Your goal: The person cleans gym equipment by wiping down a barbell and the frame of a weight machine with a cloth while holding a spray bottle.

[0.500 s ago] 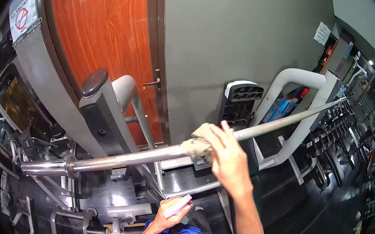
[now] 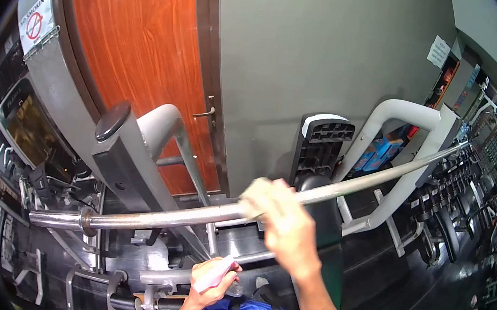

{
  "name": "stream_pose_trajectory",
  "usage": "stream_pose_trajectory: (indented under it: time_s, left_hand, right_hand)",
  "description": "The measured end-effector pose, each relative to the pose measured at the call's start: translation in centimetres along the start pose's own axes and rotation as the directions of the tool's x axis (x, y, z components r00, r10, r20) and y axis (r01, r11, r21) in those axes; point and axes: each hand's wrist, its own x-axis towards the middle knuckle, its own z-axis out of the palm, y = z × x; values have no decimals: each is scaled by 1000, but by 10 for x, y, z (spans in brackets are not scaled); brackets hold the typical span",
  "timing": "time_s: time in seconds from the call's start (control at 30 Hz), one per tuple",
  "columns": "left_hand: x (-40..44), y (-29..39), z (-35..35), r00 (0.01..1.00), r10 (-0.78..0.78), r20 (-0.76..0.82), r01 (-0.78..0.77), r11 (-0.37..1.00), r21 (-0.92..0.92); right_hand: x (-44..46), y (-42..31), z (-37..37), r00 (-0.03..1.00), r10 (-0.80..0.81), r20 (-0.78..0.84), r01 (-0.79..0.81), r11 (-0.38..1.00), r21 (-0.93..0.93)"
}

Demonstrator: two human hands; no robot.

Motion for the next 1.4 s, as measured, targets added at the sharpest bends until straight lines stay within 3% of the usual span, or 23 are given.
stream_pose_trajectory:
  time_s: [0.17,0.27,0.47,0.67,0.73,0.77,0.87,0.97,1.1,1.23,1.27,1.37,1.4]
  left_hand:
    - [8,-1,23,1000,-21,14,21,999,26]
    - [13,4,35,1000,-22,-8,23,999,38]
    - [30,10,56,999,-25,-45,29,996,88]
    - [57,17,88,995,98,-33,-88,971,221]
    - [65,15,96,995,101,-4,-97,964,246]
    - [71,13,103,989,143,-41,-130,966,223]
    - [88,13,122,989,148,-22,-143,977,156]
    - [105,10,142,982,190,14,-188,961,202]
    - [122,7,164,968,251,12,-248,950,191]
    - [124,1,179,984,179,17,-180,974,138]
    - [125,0,180,985,171,32,-174,973,153]
    - [119,-7,177,920,392,2,-376,881,287]
    - [114,-10,176,941,330,-72,-307,925,225]
  right_hand:
    - [10,20,-39,989,39,142,-41,999,11]
    - [0,67,-71,979,188,79,-183,980,-72]
    - [-23,147,-108,957,285,-55,-289,953,-90]
    - [-50,171,-90,891,331,-310,-285,940,186]
    - [-74,184,-82,782,533,-324,-230,730,644]
    - [-85,189,-79,741,538,-402,-203,750,630]
    - [-117,202,-79,692,609,-387,-223,691,688]
    - [-141,209,-78,604,702,-378,-201,593,780]
    - [-158,214,-83,559,735,-384,-204,570,796]
    - [-148,208,-84,601,642,-477,-283,728,624]
    - [-137,198,-85,610,604,-513,-291,773,564]
    - [-111,182,-72,702,405,-586,-232,908,350]
    - [-97,171,-72,760,253,-599,-170,966,193]
